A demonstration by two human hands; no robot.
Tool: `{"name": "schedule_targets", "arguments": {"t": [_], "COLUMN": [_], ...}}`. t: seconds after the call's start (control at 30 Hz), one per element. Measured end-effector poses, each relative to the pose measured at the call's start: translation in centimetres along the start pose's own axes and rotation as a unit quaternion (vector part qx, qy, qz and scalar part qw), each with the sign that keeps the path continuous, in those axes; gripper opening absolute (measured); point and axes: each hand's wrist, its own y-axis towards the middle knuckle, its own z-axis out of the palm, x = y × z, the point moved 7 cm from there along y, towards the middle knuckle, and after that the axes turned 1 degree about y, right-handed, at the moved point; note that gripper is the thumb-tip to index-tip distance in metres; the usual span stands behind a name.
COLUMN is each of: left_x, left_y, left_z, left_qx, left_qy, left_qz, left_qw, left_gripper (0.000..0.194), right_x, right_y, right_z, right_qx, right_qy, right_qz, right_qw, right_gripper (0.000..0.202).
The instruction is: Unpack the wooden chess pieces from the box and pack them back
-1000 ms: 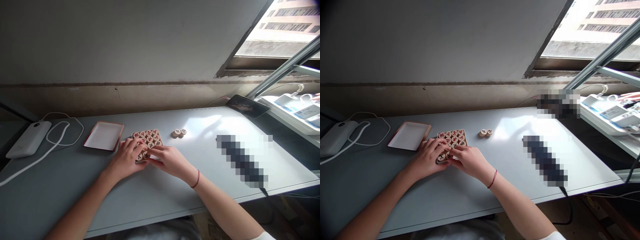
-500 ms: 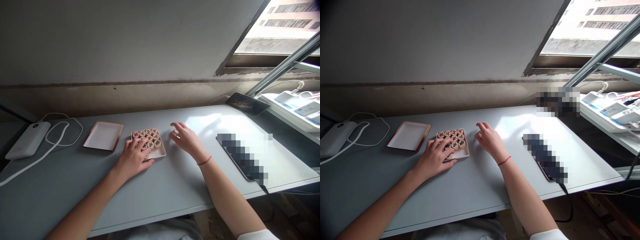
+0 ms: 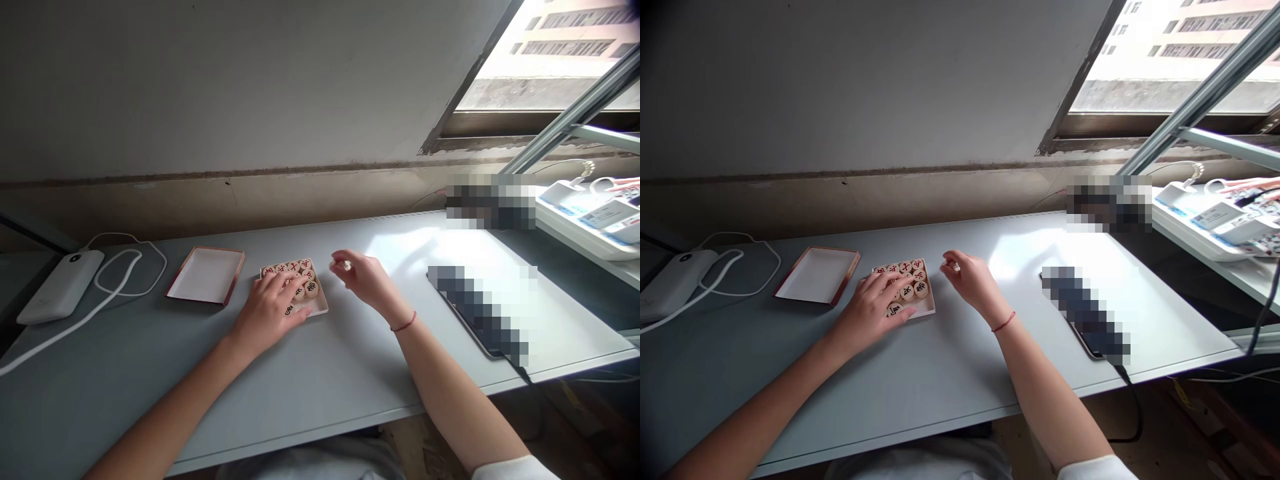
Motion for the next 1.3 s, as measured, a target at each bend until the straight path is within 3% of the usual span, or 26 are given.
{"name": "schedule_targets", "arguments": {"t": [0.07, 0.17, 0.33, 0.63, 1.1, 1.2, 1.3], "left_x": [-0.3, -0.6, -0.7, -0.7, -0.7, -0.5, 0.0], "left_y": [0.5, 0.9, 0.7, -0.6, -0.9, -1.0, -0.9], "left_z": [0.1, 0.3, -0.1, 0.3, 1.3, 1.3, 1.1], "left_qx": [-0.015, -0.057, -0.101, -0.043, -0.026, -0.025, -0.016], "left_qy": [-0.038, -0.090, -0.132, -0.086, 0.005, 0.010, 0.011], "left_qz": [-0.002, -0.020, -0.033, -0.037, 0.035, 0.037, 0.027], "left_qw": [0.999, 0.994, 0.985, 0.995, 0.999, 0.999, 0.999], "left_gripper": [0.044, 0.043, 0.024, 0.011, 0.006, 0.005, 0.017], "right_x": [1.4, 3.3, 4.0, 2.7, 3.2, 3.2, 3.9], "right_y": [-0.7, -1.6, -2.1, -1.7, -1.9, -2.1, -2.5], "right_z": [0.6, 1.8, 2.6, 1.3, 1.4, 1.5, 1.5], "right_qx": [0.042, 0.113, 0.165, 0.131, 0.164, 0.167, 0.174], "right_qy": [0.136, 0.284, 0.376, 0.494, 0.431, 0.391, 0.307], "right_qz": [-0.003, -0.014, 0.019, 0.101, 0.047, 0.045, 0.011], "right_qw": [0.990, 0.952, 0.912, 0.854, 0.886, 0.904, 0.936], "right_gripper": [0.022, 0.030, 0.034, 0.022, 0.032, 0.031, 0.026]}}
